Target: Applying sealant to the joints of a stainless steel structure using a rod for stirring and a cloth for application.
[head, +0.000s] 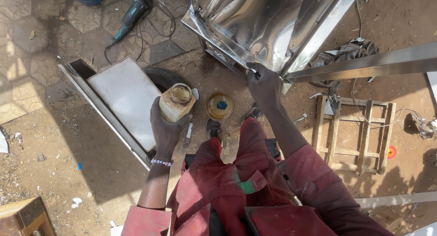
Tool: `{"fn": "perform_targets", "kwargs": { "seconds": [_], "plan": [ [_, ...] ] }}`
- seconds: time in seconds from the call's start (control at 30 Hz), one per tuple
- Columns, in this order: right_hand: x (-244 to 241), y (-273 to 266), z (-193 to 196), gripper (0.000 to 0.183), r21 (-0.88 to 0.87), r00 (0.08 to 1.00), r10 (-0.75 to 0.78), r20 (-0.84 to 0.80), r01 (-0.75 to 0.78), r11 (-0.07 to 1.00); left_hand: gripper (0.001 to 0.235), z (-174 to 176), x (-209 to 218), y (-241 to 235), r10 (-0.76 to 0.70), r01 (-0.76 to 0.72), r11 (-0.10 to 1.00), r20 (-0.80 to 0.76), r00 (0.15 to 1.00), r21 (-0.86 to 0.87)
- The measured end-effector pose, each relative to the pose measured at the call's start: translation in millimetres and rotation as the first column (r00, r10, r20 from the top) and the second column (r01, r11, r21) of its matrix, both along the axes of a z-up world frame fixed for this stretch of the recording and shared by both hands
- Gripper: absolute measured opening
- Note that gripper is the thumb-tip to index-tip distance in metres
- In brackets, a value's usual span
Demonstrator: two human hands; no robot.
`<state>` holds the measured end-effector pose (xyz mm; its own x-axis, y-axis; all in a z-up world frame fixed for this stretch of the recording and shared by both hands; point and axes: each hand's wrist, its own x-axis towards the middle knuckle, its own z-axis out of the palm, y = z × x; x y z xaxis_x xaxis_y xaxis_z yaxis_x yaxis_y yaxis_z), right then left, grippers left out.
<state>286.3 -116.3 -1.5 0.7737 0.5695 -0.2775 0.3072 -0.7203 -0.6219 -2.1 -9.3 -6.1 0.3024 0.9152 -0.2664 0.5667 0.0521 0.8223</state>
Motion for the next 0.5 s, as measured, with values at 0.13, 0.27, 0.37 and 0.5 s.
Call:
{"fn": "perform_targets", "kwargs": {
  "seconds": [0.13,0.27,0.37,0.5],
  "plan": [
    [1.7,4.3,14.2,0.025,0.004,0.999,0.033,0.038,-0.033,0.999,0.107,4.0,-0.9,2.3,-0.004,0.004,1.0,0.003,1.0,0.0],
    [13.2,3.4,9.0,0.026,-0.051,0.999,0.042,0.02,-0.041,0.998,0.109,6.6,0.1,2.5,-0.012,0.012,1.0,0.0,1.0,-0.001],
    [18.7,3.5,9.2,0.024,-0.049,0.999,0.024,0.034,-0.022,0.999,0.108,6.5,0.7,2.6,-0.003,0.003,1.0,0.022,1.0,-0.009],
    [23.1,2.8,12.7,0.024,0.013,0.998,0.009,0.065,-0.009,1.0,0.107,4.1,1.6,2.6,-0.009,0.009,1.0,0.007,1.0,-0.009]
  ]
}}
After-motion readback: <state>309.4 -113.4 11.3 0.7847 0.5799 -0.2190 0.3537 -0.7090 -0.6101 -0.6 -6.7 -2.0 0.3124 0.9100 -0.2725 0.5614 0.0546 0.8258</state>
